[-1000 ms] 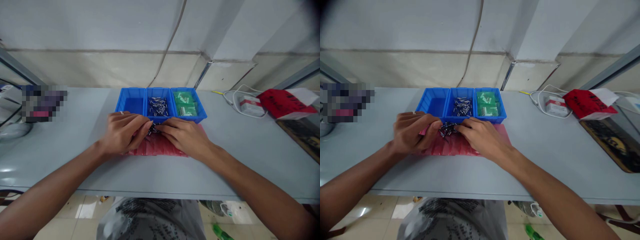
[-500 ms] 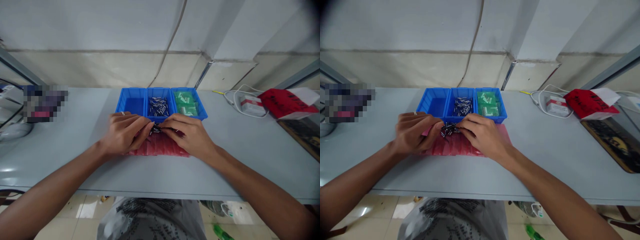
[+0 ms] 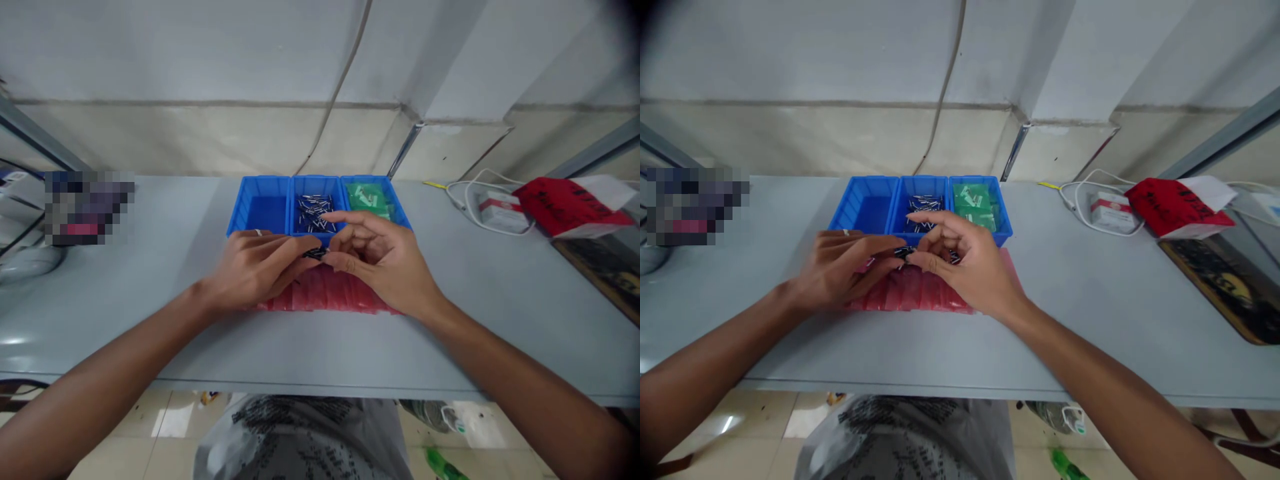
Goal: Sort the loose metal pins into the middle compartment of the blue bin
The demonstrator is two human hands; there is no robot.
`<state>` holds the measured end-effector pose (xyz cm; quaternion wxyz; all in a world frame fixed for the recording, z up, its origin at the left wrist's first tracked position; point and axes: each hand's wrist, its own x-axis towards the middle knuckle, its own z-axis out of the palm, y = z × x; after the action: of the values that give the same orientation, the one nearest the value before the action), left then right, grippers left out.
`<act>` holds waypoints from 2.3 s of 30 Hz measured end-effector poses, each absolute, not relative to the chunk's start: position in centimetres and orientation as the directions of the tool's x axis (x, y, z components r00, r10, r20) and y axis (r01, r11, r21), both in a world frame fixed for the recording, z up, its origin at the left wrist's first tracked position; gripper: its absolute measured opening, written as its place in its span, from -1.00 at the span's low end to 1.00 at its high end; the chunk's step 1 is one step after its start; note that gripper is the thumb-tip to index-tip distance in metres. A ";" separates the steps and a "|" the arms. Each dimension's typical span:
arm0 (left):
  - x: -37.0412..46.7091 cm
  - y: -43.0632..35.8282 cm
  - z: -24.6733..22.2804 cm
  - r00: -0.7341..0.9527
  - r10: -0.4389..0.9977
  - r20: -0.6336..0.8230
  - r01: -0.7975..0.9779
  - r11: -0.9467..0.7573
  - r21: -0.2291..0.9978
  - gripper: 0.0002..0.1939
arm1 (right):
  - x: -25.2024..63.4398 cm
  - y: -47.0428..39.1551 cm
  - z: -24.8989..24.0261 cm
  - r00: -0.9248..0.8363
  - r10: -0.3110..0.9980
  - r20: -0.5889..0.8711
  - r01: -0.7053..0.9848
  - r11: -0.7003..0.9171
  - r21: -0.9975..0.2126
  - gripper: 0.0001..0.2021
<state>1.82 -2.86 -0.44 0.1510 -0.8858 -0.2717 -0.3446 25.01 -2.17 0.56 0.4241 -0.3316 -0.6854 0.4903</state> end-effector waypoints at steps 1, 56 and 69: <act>1.8 -2.9 -0.5 0.648 0.368 0.667 0.558 -0.825 -0.087 -0.76 | 25.0 -2.2 0.5 -0.426 0.871 0.244 0.032 0.283 -0.958 -0.52; 1.8 -3.1 0.4 0.476 0.282 0.833 0.560 -0.827 -0.040 -0.86 | 24.7 -3.7 1.2 -0.258 0.862 0.437 -0.146 0.412 -0.899 -0.87; 1.9 -3.1 0.4 0.485 0.287 0.826 0.569 -0.821 -0.049 -0.94 | 24.6 -3.7 1.2 -0.308 0.862 0.403 -0.138 0.378 -0.915 -0.90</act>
<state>1.89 -3.12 0.42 0.1604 -0.8467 -0.2526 -0.4399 24.63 -3.66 1.15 0.5179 -0.2791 -0.6488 0.4826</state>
